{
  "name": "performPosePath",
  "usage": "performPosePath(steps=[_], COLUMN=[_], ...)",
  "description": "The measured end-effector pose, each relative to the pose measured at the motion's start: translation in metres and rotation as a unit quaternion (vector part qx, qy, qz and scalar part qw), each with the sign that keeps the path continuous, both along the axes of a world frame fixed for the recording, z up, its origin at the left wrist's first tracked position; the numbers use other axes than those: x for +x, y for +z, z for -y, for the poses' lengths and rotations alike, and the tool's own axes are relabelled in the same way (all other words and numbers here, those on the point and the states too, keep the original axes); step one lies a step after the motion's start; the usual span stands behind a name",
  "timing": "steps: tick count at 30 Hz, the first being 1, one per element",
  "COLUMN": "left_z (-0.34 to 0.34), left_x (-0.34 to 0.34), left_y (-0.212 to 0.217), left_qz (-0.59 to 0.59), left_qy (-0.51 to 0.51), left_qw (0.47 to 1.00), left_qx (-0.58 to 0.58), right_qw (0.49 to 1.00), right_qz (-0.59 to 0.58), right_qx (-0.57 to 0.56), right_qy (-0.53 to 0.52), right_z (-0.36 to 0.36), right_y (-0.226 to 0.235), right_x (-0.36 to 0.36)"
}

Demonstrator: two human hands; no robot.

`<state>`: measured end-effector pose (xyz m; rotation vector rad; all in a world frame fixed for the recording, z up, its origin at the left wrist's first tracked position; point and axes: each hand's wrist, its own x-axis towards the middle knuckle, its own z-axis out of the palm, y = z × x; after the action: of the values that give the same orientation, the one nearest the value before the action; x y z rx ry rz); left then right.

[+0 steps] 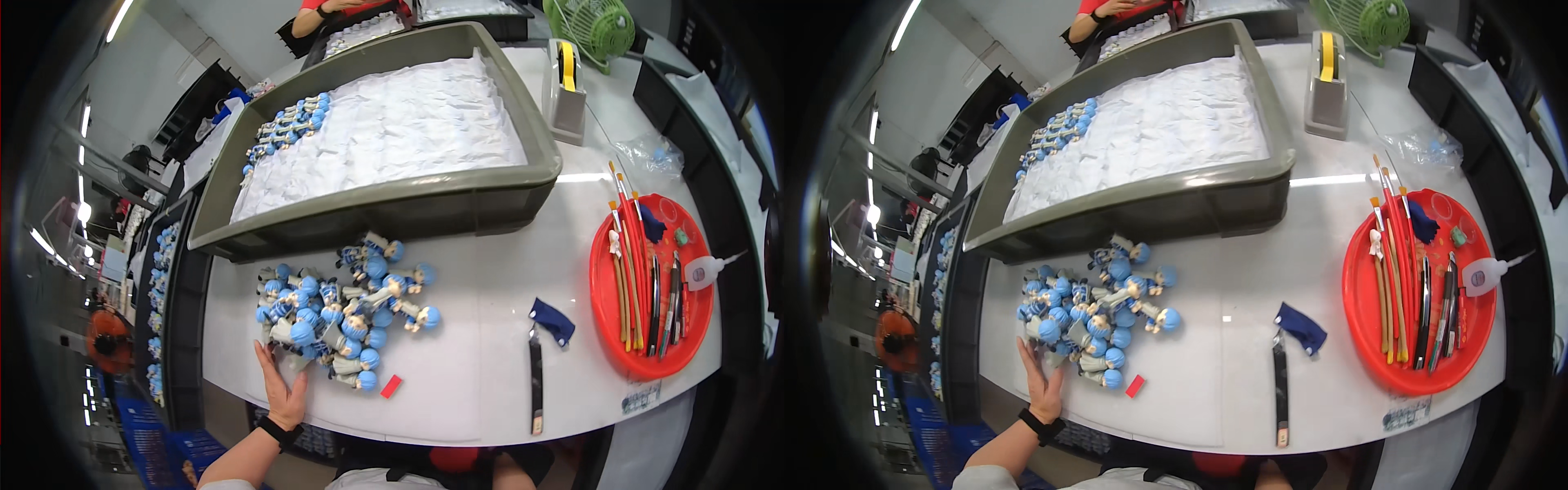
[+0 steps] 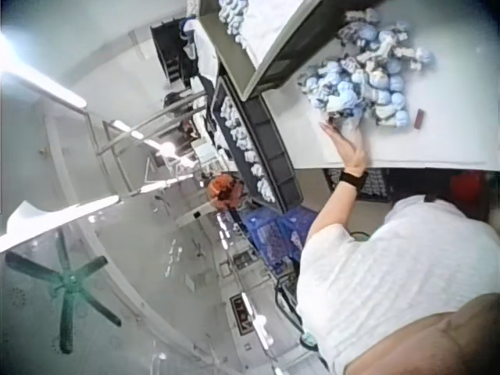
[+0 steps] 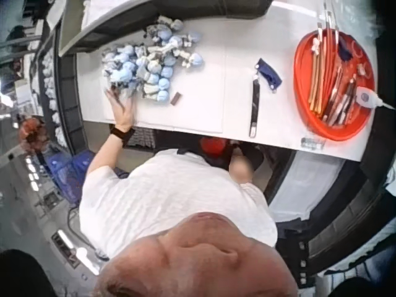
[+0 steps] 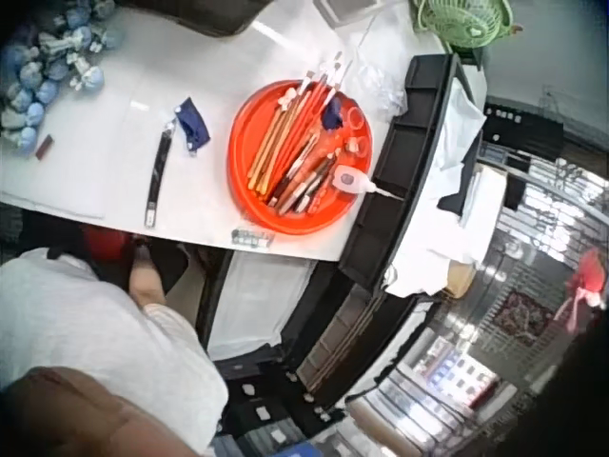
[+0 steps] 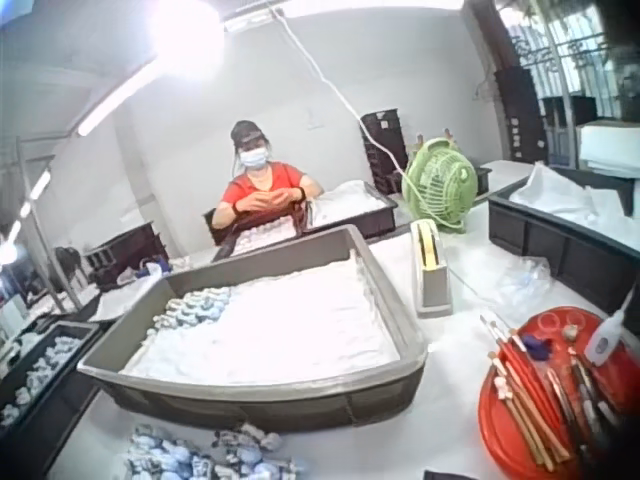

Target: The person lines a tray with white paper, then picks up small blue and white figurines from a bin and assembles them by hand. The person repeatedly picks up figurines, attaches parts, and places them on the table.

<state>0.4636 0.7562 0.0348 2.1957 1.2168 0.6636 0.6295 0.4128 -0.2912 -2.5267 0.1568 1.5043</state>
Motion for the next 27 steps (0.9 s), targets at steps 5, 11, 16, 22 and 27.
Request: performPosePath(steps=[5, 11, 16, 22, 27], left_z=[0.021, 0.063, 0.052, 0.052, 0.049], left_x=[0.001, -0.022, -0.030, -0.035, -0.036], left_y=[0.018, 0.020, -0.020, -0.022, -0.024], left_qz=[0.131, 0.218, 0.223, 0.093, 0.114], left_qy=[0.005, -0.122, -0.254, -0.221, -0.216], left_qw=[0.991, 0.966, 0.929, 0.928, 0.924], left_qx=[-0.013, 0.071, 0.154, 0.286, 0.293], right_qw=[0.977, 0.892, 0.859, 0.703, 0.581], right_qz=[0.191, 0.438, 0.486, 0.620, 0.718], right_qx=[0.043, 0.105, 0.159, 0.344, 0.383], right_qy=[-0.086, -0.038, -0.022, -0.060, -0.003], right_z=[0.013, 0.004, -0.007, -0.019, -0.056], right_y=[-0.010, 0.096, 0.207, 0.295, 0.346], right_x=[0.028, 0.080, 0.034, 0.000, 0.048])
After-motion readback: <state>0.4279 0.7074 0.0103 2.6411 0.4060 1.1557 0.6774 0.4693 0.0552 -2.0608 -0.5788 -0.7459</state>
